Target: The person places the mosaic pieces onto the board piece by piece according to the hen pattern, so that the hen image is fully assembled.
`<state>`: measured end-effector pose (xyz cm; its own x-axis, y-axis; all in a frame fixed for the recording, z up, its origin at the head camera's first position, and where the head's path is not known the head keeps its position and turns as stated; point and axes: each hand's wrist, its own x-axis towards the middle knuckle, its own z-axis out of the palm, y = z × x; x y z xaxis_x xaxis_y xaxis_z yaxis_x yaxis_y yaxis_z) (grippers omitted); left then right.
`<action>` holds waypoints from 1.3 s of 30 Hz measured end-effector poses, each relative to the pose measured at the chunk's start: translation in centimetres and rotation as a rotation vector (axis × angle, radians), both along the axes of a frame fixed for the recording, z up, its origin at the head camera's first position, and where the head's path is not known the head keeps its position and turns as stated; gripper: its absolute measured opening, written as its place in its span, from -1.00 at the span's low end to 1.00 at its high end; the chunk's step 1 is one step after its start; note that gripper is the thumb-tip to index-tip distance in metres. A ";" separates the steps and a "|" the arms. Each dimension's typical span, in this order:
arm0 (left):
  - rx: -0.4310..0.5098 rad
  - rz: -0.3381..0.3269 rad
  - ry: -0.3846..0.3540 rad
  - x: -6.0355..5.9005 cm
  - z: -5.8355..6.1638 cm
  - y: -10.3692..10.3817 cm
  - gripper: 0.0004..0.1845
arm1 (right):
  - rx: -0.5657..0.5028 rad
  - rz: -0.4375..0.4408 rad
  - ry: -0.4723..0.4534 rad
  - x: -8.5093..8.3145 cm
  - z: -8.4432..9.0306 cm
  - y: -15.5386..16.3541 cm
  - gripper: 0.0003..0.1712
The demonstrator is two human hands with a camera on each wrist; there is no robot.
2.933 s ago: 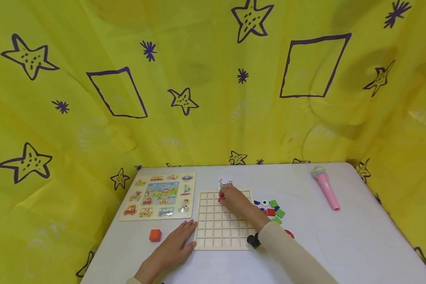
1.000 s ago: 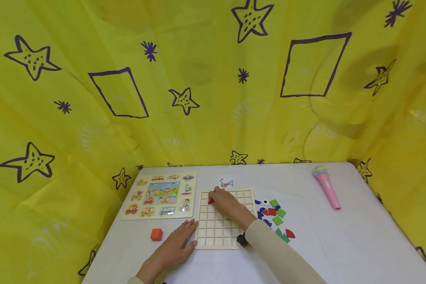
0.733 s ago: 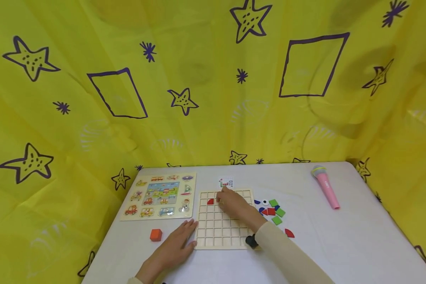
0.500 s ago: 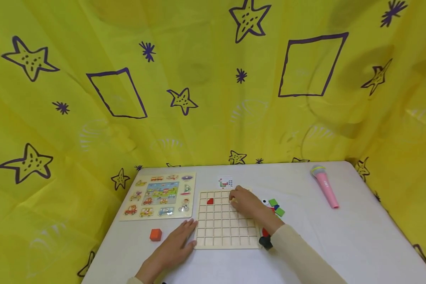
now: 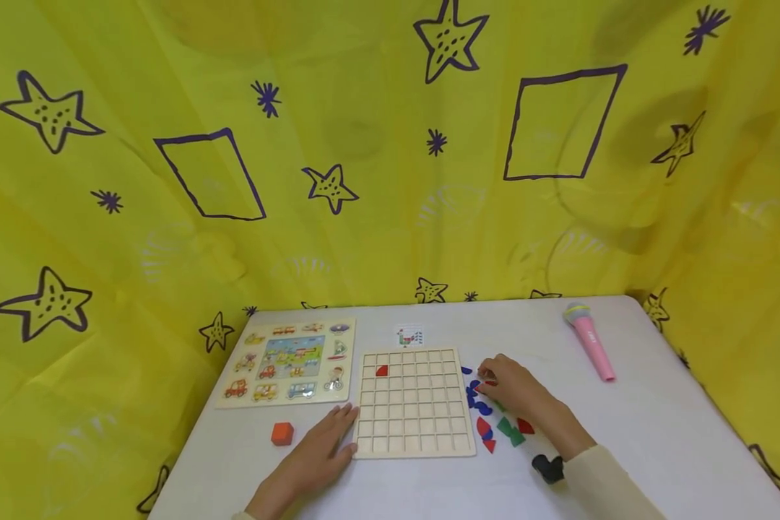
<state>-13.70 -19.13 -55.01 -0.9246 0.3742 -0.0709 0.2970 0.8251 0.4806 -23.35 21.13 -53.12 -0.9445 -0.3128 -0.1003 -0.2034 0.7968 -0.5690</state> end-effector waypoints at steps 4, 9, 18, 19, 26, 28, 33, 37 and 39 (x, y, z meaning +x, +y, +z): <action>0.003 0.007 0.000 -0.1 -0.1 -0.1 -0.31 | 0.023 -0.004 -0.006 0.6 -0.1 1.0 -0.64; 0.002 0.010 -0.002 -0.2 -0.4 0.0 -0.30 | 0.030 -0.021 -0.013 0.8 -0.4 1.4 -0.61; 0.019 0.009 -0.001 0.0 -0.5 0.0 -0.31 | 0.114 0.020 0.097 1.2 -0.5 0.0 -0.64; 0.021 0.010 -0.002 0.0 -0.5 0.0 -0.31 | 0.122 0.029 0.113 1.3 -0.5 -0.2 -0.66; 0.005 0.014 -0.007 -0.1 -0.5 0.0 -0.31 | 0.134 0.032 0.149 1.2 -0.6 -0.4 -0.70; 0.003 0.014 -0.008 -0.2 -0.5 0.0 -0.30 | 0.137 0.017 0.139 1.1 -0.7 -0.1 -0.70; 0.005 0.018 -0.009 -0.2 -0.7 0.0 -0.30 | 0.146 -0.024 0.121 0.9 -0.6 0.9 -0.69; 0.004 0.023 -0.009 -0.2 -0.8 -0.1 -0.30 | 0.134 -0.028 0.125 0.8 -0.6 1.2 -0.68; 0.003 0.024 -0.011 -0.2 -0.9 -0.1 -0.30 | 0.122 -0.020 0.131 0.9 -0.8 1.2 -0.70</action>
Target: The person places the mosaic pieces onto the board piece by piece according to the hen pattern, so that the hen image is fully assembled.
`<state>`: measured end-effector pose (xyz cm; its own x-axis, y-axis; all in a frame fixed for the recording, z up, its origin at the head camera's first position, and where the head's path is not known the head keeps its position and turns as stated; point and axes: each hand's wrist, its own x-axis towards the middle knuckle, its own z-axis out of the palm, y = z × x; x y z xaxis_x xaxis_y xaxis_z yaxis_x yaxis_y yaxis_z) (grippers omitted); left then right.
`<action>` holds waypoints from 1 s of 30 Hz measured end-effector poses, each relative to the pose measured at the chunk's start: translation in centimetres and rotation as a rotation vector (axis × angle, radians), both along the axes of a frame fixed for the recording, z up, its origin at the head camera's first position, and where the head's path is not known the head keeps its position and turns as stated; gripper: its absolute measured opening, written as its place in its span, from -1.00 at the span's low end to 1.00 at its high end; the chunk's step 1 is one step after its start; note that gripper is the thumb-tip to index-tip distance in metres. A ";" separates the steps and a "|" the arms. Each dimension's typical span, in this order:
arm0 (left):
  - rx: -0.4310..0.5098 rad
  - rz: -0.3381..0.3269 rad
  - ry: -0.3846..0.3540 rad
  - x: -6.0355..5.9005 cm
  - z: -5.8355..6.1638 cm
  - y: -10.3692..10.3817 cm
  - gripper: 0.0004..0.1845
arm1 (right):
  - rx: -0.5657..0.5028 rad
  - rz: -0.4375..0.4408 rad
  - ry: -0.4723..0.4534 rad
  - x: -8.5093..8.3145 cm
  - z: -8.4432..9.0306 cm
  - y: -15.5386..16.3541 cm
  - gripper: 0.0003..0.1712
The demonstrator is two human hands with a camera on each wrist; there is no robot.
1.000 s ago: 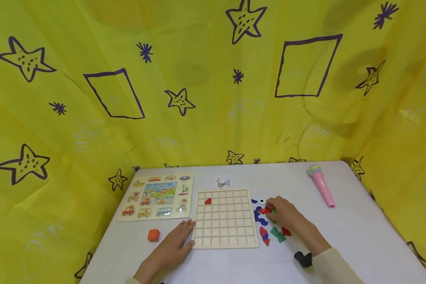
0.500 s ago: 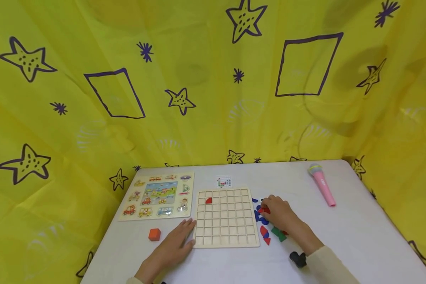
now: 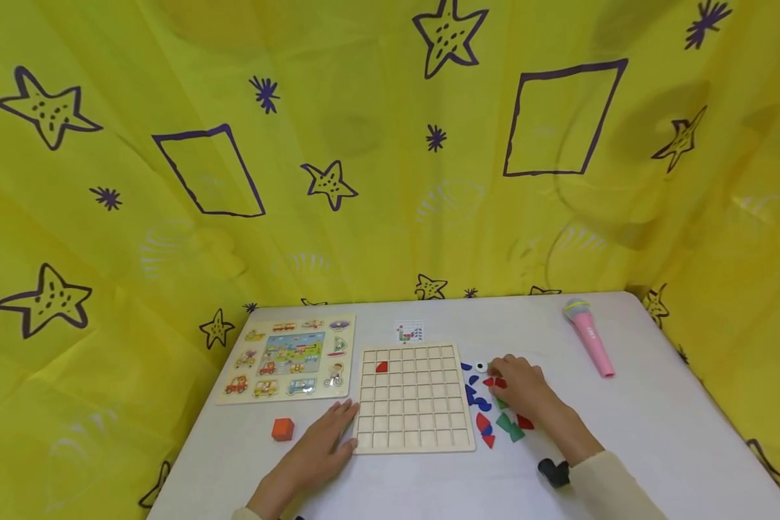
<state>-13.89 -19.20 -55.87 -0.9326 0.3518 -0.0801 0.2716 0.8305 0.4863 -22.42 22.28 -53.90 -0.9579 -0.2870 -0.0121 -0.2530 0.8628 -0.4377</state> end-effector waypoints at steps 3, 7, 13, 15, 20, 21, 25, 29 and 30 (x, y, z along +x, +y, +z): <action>0.003 0.000 -0.004 0.0 0.0 0.0 -0.30 | -0.009 0.029 0.017 0.1 -0.1 -0.4 -0.74; 0.005 0.000 -0.004 0.0 0.1 0.0 -0.30 | -0.008 0.051 0.044 0.0 -0.1 -0.9 -0.82; 0.009 0.003 -0.005 0.1 0.1 0.0 -0.30 | -0.011 0.040 0.025 -0.1 0.0 -1.2 -0.85; 0.009 0.004 -0.002 0.1 0.1 0.0 -0.30 | -0.014 0.037 0.022 -0.1 0.0 -1.1 -0.84; 0.005 0.007 0.001 0.1 0.1 0.0 -0.30 | -0.040 0.041 -0.017 -0.2 -0.1 -0.9 -0.76; 0.005 0.007 0.000 0.1 0.1 0.0 -0.30 | -0.046 0.041 -0.041 -0.2 0.0 -0.8 -0.74; 0.005 0.007 -0.001 0.1 0.0 -0.1 -0.30 | -0.058 0.049 -0.113 -0.5 0.1 -0.4 -0.76; 0.003 0.007 0.001 0.1 -0.1 -0.1 -0.30 | -0.035 0.057 -0.082 -0.6 0.0 -0.4 -0.78; 0.003 0.006 0.002 0.1 -0.1 -0.1 -0.30 | -0.029 0.058 -0.070 -0.6 0.0 -0.4 -0.78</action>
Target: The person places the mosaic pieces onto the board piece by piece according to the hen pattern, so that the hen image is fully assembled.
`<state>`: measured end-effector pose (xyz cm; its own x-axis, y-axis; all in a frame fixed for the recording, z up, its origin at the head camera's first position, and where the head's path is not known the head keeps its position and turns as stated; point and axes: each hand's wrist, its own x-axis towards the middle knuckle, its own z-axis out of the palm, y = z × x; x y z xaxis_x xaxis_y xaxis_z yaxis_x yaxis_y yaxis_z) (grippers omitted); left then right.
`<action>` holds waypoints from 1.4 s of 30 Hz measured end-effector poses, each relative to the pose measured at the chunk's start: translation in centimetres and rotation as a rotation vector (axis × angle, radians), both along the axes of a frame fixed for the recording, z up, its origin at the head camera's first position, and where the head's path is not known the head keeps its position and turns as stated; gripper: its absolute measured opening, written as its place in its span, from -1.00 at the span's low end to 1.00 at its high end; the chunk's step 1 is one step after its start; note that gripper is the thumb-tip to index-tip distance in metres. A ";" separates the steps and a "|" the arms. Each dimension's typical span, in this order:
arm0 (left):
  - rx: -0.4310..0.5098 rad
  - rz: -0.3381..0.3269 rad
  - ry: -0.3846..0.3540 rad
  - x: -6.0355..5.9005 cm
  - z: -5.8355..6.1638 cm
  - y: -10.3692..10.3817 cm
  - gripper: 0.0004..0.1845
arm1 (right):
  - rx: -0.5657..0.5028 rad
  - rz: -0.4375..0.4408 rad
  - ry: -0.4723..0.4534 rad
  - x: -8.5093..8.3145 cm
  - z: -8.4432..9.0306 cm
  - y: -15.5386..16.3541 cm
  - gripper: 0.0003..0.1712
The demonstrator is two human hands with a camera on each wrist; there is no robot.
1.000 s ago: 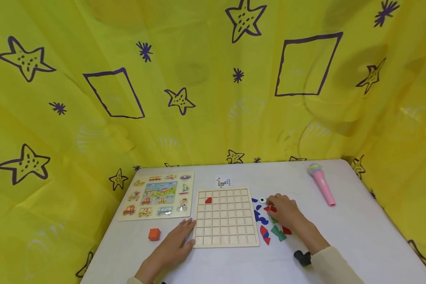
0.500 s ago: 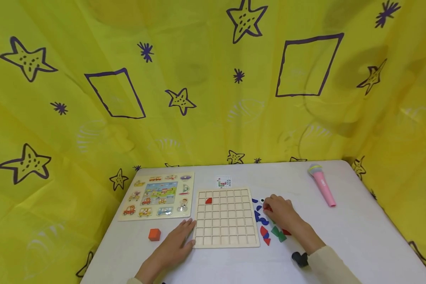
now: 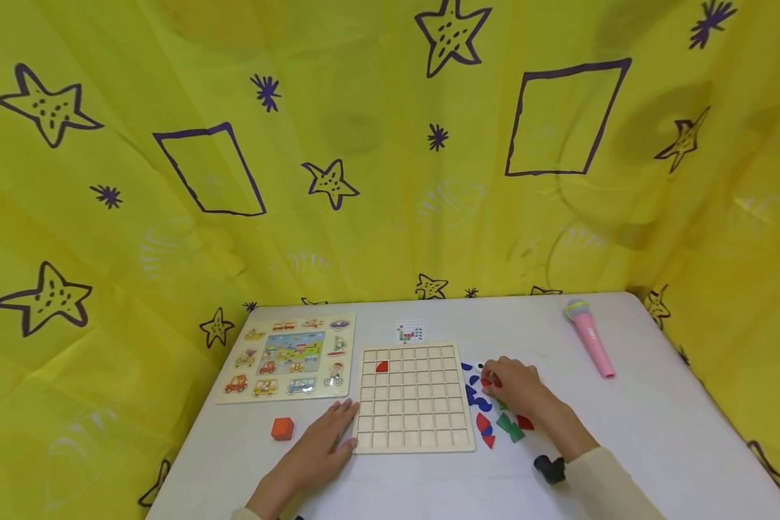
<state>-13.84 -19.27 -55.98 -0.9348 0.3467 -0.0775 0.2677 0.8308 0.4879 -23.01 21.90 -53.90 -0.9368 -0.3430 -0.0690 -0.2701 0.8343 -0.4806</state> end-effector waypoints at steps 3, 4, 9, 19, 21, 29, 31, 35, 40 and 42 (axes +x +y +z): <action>-0.002 -0.003 0.001 -0.1 -0.1 0.0 -0.30 | 0.017 -0.003 0.026 0.0 -0.1 -0.1 -0.71; -0.003 -0.004 0.000 -0.1 -0.1 0.0 -0.30 | 0.019 -0.002 0.032 0.0 0.0 -0.1 -0.66; -0.010 -0.009 -0.001 -0.1 -0.1 0.0 -0.30 | -0.021 -0.005 -0.010 0.1 0.1 -0.1 -0.59; -0.014 -0.011 0.002 -0.1 0.0 0.1 -0.30 | -0.014 -0.010 -0.004 0.2 0.1 -0.1 -0.76; -0.012 -0.009 -0.002 0.0 0.1 0.1 -0.30 | -0.026 -0.002 -0.005 0.2 0.1 -0.1 -0.71; -0.017 -0.007 0.001 -0.2 -0.1 0.0 -0.30 | -0.087 0.000 -0.044 0.4 0.0 -0.3 -0.77; -0.018 -0.007 0.002 -0.2 -0.1 0.0 -0.29 | -0.074 -0.001 -0.036 0.4 0.0 -0.3 -0.80; -0.022 -0.007 0.005 -0.2 -0.2 0.0 -0.29 | -0.054 -0.016 -0.026 0.6 -0.1 -0.2 -0.80; -0.027 -0.008 0.002 -0.2 -0.1 0.0 -0.29 | -0.051 -0.028 -0.028 0.6 0.0 -0.2 -0.75; -0.028 -0.010 0.002 -0.2 -0.1 0.0 -0.29 | -0.055 -0.029 -0.014 0.5 0.1 -0.3 -0.76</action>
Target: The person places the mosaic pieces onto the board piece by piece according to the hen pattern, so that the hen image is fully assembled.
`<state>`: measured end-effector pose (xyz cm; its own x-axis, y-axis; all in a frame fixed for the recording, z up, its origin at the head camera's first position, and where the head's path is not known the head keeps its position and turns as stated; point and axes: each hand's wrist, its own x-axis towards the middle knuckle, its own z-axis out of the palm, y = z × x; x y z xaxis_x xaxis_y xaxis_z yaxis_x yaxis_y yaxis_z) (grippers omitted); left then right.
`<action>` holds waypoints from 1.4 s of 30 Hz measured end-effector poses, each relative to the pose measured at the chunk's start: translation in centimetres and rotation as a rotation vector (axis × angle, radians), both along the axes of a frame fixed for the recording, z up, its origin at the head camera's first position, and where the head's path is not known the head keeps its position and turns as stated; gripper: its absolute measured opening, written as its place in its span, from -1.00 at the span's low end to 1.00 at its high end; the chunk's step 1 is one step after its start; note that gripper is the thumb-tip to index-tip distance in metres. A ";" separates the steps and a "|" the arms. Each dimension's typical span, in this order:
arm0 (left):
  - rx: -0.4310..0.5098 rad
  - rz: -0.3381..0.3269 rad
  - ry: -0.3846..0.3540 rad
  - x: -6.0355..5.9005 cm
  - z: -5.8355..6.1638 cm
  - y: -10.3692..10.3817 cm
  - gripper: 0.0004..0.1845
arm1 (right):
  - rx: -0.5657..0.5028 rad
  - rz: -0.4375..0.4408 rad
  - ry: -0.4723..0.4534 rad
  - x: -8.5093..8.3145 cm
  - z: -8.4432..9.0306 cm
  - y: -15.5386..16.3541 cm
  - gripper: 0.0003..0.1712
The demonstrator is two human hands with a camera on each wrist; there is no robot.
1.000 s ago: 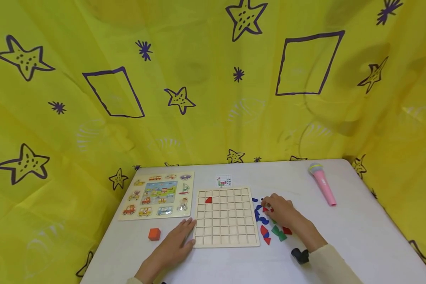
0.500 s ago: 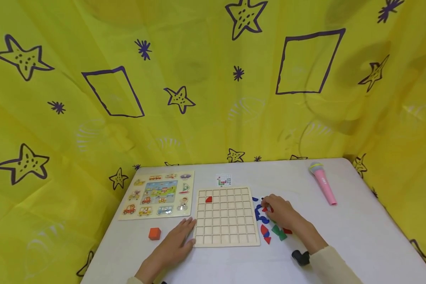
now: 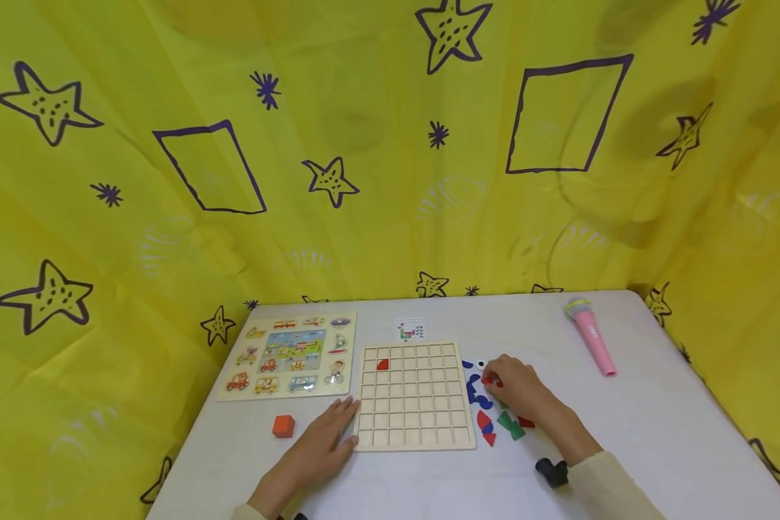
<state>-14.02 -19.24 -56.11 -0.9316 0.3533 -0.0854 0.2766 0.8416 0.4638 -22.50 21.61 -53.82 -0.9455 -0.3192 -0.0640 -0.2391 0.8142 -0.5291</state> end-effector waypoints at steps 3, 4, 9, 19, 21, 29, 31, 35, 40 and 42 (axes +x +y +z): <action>0.000 -0.006 0.000 -0.1 0.0 0.0 -0.29 | -0.028 0.006 0.025 -0.2 0.2 -0.4 -0.77; 0.000 -0.009 0.000 -0.1 -0.1 0.0 -0.29 | -0.041 -0.001 0.028 -0.3 0.3 -0.6 -0.78; 0.000 -0.015 -0.005 -0.2 -0.1 0.1 -0.29 | -0.111 -0.030 0.028 -0.5 1.2 -1.5 -0.80; 0.008 -0.013 -0.001 -0.1 0.0 0.1 -0.29 | -0.141 -0.016 0.106 -0.3 1.9 -2.1 -0.79; 0.013 -0.008 0.000 -0.1 0.0 0.1 -0.29 | -0.147 -0.014 0.121 -0.3 2.0 -2.1 -0.77; 0.021 -0.005 0.001 -0.1 0.0 0.1 -0.30 | -0.004 -0.022 0.077 0.0 1.5 -1.5 -0.74; 0.022 -0.005 0.006 -0.1 0.0 0.1 -0.30 | 0.038 -0.012 0.064 0.1 1.2 -1.1 -0.73; 0.018 -0.001 0.008 0.0 0.1 0.0 -0.30 | 0.070 0.007 0.065 0.4 0.5 -0.6 -0.74; 0.012 0.003 0.003 0.0 0.1 0.0 -0.30 | 0.061 -0.001 0.077 0.4 -0.3 -0.4 -0.74; 0.013 0.002 0.006 0.0 0.1 0.0 -0.30 | 0.053 -0.002 0.072 0.4 -0.4 -0.4 -0.71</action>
